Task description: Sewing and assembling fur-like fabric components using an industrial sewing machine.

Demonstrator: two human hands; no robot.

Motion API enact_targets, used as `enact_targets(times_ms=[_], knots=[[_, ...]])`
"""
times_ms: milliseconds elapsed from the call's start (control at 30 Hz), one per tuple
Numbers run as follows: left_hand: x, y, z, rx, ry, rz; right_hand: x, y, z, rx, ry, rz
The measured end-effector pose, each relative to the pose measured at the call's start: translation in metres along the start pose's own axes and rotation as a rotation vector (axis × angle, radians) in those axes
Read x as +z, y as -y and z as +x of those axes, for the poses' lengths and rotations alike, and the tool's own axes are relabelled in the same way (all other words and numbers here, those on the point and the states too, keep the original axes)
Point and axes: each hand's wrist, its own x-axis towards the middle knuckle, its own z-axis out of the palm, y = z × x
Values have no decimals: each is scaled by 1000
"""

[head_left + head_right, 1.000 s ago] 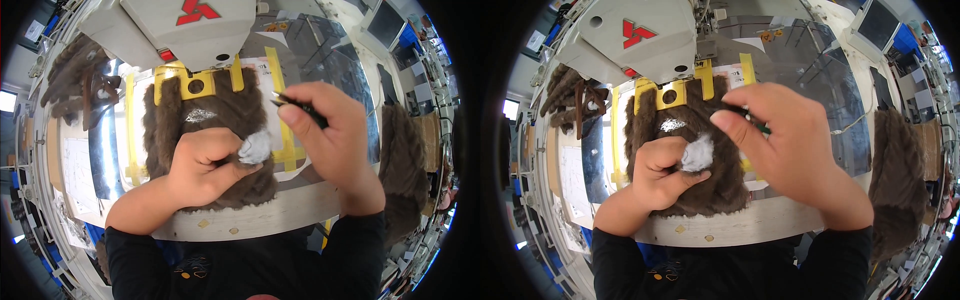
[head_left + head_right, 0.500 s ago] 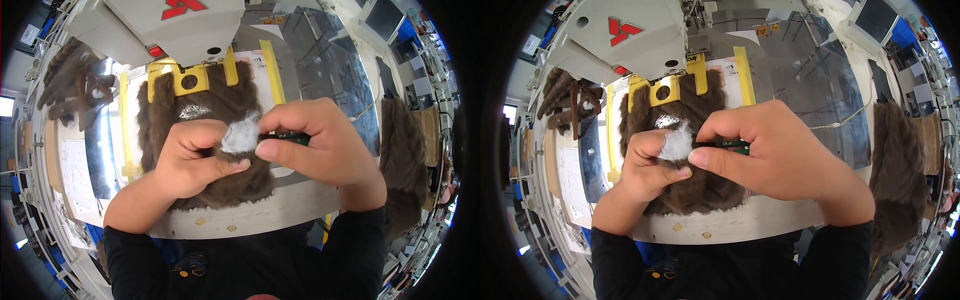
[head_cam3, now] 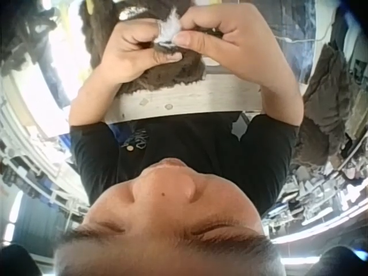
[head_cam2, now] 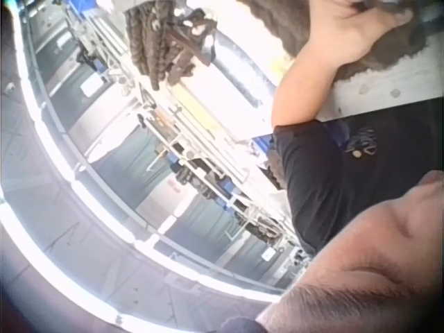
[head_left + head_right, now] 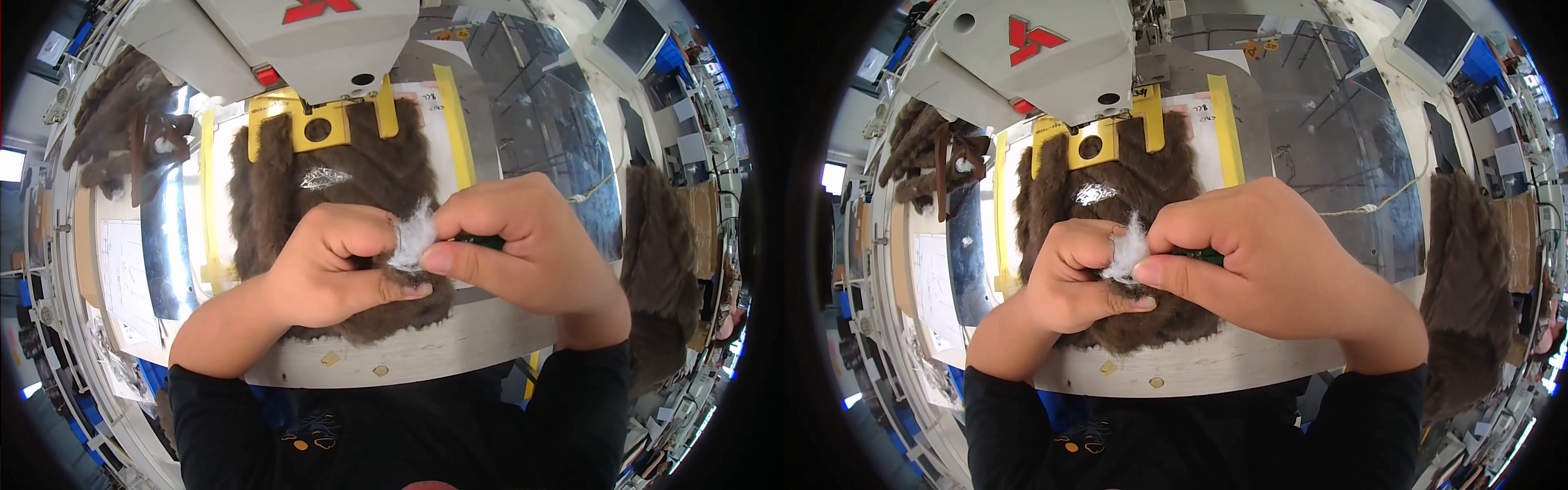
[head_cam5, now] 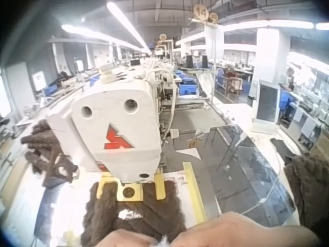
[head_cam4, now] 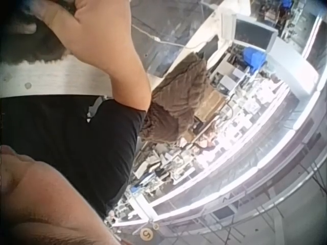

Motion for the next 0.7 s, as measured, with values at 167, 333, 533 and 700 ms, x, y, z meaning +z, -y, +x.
enact_targets(times_ms=[167,333,533,700], knots=[[1,0,0,-7,-23,-40,-2,0,1,7,-23,13],[-1,-3,2,-28,20,-7,-1,-3,-1,2,-11,71],[-2,-2,1,-46,75,74,1,-2,0,-16,-6,23],[-1,-4,1,-56,76,56,0,1,-1,-40,12,-96]])
